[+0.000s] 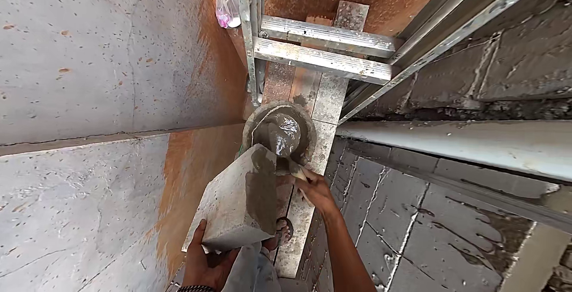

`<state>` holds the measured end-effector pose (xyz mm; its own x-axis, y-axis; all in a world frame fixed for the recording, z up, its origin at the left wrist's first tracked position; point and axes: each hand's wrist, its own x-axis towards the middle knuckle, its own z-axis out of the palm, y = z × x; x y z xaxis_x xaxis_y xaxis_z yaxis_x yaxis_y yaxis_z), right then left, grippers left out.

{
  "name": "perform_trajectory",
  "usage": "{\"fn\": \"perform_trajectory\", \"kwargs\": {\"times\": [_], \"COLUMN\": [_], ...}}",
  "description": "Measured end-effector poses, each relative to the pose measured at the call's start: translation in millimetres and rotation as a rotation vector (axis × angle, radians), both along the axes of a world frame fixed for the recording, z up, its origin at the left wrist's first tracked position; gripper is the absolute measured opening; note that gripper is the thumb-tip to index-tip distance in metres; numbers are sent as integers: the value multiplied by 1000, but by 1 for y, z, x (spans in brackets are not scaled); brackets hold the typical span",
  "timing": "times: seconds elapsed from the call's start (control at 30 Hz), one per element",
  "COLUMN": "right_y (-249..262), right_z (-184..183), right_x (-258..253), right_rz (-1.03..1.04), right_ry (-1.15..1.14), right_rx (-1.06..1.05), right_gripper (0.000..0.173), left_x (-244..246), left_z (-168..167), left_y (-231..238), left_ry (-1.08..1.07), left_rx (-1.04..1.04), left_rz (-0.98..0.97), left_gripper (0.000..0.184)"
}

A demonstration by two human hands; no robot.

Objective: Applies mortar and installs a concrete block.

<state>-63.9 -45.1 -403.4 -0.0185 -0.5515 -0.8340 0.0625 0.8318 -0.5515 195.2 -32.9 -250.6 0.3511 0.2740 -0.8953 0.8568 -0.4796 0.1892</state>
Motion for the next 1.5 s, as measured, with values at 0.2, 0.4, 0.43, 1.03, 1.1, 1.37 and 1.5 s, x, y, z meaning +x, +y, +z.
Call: {"fn": "perform_trajectory", "kwargs": {"times": [0.2, 0.4, 0.43, 1.03, 1.1, 1.37, 1.5], "right_y": [75, 63, 40, 62, 86, 133, 148], "right_z": [53, 30, 28, 65, 95, 111, 59], "right_x": [36, 61, 59, -7, 2, 31, 18], "right_rz": [246, 456, 486, -78, -24, 351, 328], "right_ry": [801, 1107, 1032, 127, 308, 1147, 1214], "right_rx": [-574, -217, -79, -201, -406, -828, -702], "right_gripper": [49, 42, 38, 65, 60, 31, 35], "left_x": [-14, -28, -28, -26, -32, -49, -46], "left_z": [-4, -2, -2, -5, -6, 2, 8], "left_y": [-2, -4, -3, -10, -14, -22, -25], "left_ry": [34, 53, 50, 0, 5, 31, 12], "left_rx": [6, 6, 4, -11, -17, -29, -39], "left_rz": [-17, -14, -7, -7, -17, -75, -79], "left_gripper": [65, 64, 65, 61, 59, 58, 58]}}
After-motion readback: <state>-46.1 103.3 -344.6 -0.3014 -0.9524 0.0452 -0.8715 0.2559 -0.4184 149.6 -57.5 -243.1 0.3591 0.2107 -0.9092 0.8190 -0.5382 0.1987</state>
